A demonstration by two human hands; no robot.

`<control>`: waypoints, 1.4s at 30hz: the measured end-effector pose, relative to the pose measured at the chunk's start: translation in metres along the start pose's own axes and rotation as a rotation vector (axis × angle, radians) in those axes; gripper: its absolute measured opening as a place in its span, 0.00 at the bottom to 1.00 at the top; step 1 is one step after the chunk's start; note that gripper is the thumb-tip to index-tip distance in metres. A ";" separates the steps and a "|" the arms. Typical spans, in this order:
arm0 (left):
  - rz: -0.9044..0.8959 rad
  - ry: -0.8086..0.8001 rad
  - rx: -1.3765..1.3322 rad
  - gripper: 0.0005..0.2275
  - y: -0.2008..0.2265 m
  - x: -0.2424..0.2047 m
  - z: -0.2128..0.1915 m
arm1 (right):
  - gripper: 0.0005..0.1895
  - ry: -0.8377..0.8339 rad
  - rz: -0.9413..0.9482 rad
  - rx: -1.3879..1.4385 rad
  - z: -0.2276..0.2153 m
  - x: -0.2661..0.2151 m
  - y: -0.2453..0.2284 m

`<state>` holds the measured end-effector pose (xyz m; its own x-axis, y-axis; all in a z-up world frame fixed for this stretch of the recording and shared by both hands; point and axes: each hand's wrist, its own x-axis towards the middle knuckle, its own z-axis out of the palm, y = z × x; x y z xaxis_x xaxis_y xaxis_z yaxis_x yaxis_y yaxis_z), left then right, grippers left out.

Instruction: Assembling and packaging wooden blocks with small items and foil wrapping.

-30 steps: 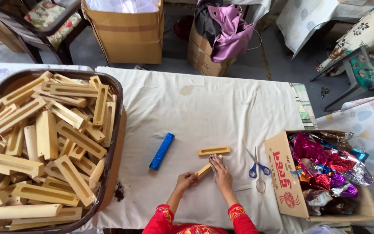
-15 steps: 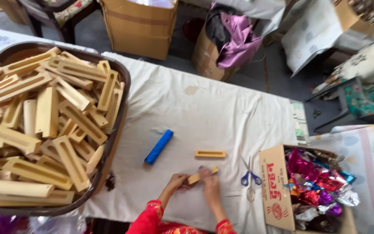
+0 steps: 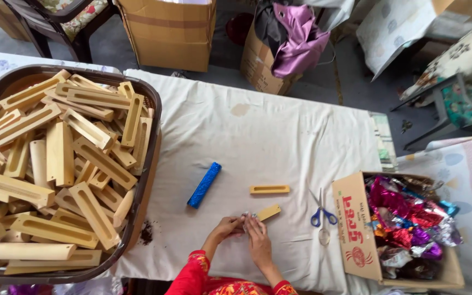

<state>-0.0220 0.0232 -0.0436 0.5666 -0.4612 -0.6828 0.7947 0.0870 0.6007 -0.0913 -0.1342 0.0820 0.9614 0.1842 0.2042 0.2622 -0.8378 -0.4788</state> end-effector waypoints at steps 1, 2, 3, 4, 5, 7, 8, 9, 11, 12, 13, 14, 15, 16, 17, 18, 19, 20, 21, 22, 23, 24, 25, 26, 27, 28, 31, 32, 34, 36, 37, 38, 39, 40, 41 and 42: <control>-0.051 -0.011 0.007 0.22 0.011 -0.012 0.004 | 0.31 -0.031 0.002 0.016 -0.005 0.002 0.005; -0.048 -0.015 0.011 0.22 0.009 -0.009 0.005 | 0.31 -0.026 0.002 0.013 -0.010 0.005 0.012; -0.076 0.020 -0.025 0.23 0.007 -0.005 0.006 | 0.32 -0.044 0.036 -0.005 -0.016 0.008 0.019; -0.101 0.058 -0.057 0.24 0.008 -0.002 0.004 | 0.33 -0.059 0.070 -0.020 -0.020 0.014 0.025; -0.095 0.057 -0.050 0.24 0.010 0.000 0.002 | 0.33 -0.050 0.069 -0.020 -0.020 0.020 0.040; -0.052 0.028 -0.046 0.22 0.002 0.000 0.002 | 0.31 0.077 0.161 -0.030 -0.020 0.021 0.068; -0.054 0.025 -0.043 0.22 0.003 0.000 0.002 | 0.31 0.079 0.166 -0.031 -0.019 0.023 0.070; -0.039 0.027 -0.051 0.21 0.004 0.000 0.002 | 0.28 0.145 0.194 -0.032 -0.018 0.026 0.072; -0.033 0.030 -0.053 0.21 -0.008 0.006 0.000 | 0.26 0.211 0.233 -0.030 -0.011 0.018 0.064; -0.018 0.046 -0.085 0.21 -0.014 0.016 -0.002 | 0.26 0.168 0.258 -0.030 -0.007 0.016 0.056; -0.003 0.063 -0.116 0.20 -0.020 0.025 -0.004 | 0.26 0.126 0.283 -0.030 -0.002 0.014 0.047; 0.002 0.062 -0.115 0.20 -0.015 0.027 -0.006 | 0.26 0.129 0.280 -0.030 -0.002 0.017 0.034; 0.027 0.043 -0.089 0.20 -0.010 0.029 -0.008 | 0.26 0.095 0.215 -0.005 0.000 0.020 0.021; 0.035 0.028 -0.073 0.20 -0.021 0.024 -0.007 | 0.27 0.043 0.158 0.021 0.001 0.010 0.006; 0.023 0.030 -0.084 0.20 -0.023 0.016 -0.002 | 0.27 0.028 0.163 0.021 -0.001 0.002 0.008; 0.016 0.019 -0.071 0.20 -0.016 0.011 -0.003 | 0.28 0.030 0.106 0.027 -0.001 0.003 0.008; 0.009 0.009 -0.057 0.20 -0.008 0.006 -0.003 | 0.30 0.032 0.049 0.032 -0.001 0.004 0.009; -0.002 0.012 -0.049 0.20 -0.006 0.004 -0.003 | 0.30 0.033 0.061 0.041 -0.005 0.007 0.017; -0.002 0.028 -0.057 0.21 -0.004 0.003 -0.003 | 0.33 0.012 0.112 0.017 -0.009 0.010 0.027; -0.004 0.042 -0.067 0.21 -0.004 0.002 -0.001 | 0.35 -0.012 0.166 -0.009 -0.014 0.011 0.038; -0.019 0.042 -0.061 0.21 -0.003 -0.005 0.003 | 0.35 -0.015 0.180 -0.003 -0.019 0.011 0.047; -0.031 0.060 -0.053 0.22 0.003 -0.009 0.005 | 0.35 0.030 0.179 0.012 -0.024 0.017 0.058; -0.044 0.078 -0.045 0.22 0.009 -0.013 0.007 | 0.34 0.075 0.177 0.026 -0.029 0.022 0.068; -0.052 0.084 -0.044 0.22 0.008 -0.016 0.008 | 0.34 0.070 0.183 0.033 -0.022 0.021 0.076; -0.040 0.077 -0.033 0.22 0.008 -0.018 0.008 | 0.32 0.119 0.195 0.063 -0.015 0.019 0.084; -0.025 0.067 -0.021 0.23 0.010 -0.018 0.010 | 0.29 0.171 0.205 0.091 -0.009 0.020 0.094; -0.022 0.077 -0.033 0.22 0.005 -0.012 0.007 | 0.26 0.210 0.300 0.077 0.011 0.010 0.076; -0.021 0.076 -0.033 0.22 0.004 -0.012 0.004 | 0.26 0.211 0.299 0.077 0.012 0.008 0.061; -0.029 0.047 -0.046 0.22 0.002 -0.007 0.003 | 0.28 0.093 0.318 0.125 0.012 0.005 0.033; -0.031 0.052 -0.037 0.21 0.003 -0.010 0.002 | 0.29 0.073 0.197 0.164 -0.001 0.005 0.030; -0.038 0.063 -0.024 0.21 0.002 -0.011 0.003 | 0.30 0.050 0.080 0.210 -0.008 0.003 0.029; -0.039 0.051 -0.009 0.21 0.004 -0.007 0.003 | 0.30 0.066 0.090 0.204 -0.009 0.005 0.047; -0.044 0.055 -0.010 0.21 0.005 -0.003 0.004 | 0.31 0.100 0.159 0.169 -0.010 0.006 0.066; -0.056 0.069 -0.016 0.21 0.000 -0.006 0.000 | 0.32 0.124 0.229 0.143 -0.007 0.003 0.079; -0.063 0.068 -0.005 0.21 0.002 -0.013 0.003 | 0.32 0.129 0.240 0.147 -0.009 0.000 0.092; -0.055 0.065 -0.009 0.21 0.008 -0.018 0.005 | 0.31 0.182 0.282 0.118 -0.011 0.004 0.108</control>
<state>-0.0270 0.0275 -0.0240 0.5346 -0.4071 -0.7406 0.8269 0.0715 0.5577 -0.0602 -0.2296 0.0405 0.9696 -0.1495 0.1935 0.0065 -0.7755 -0.6314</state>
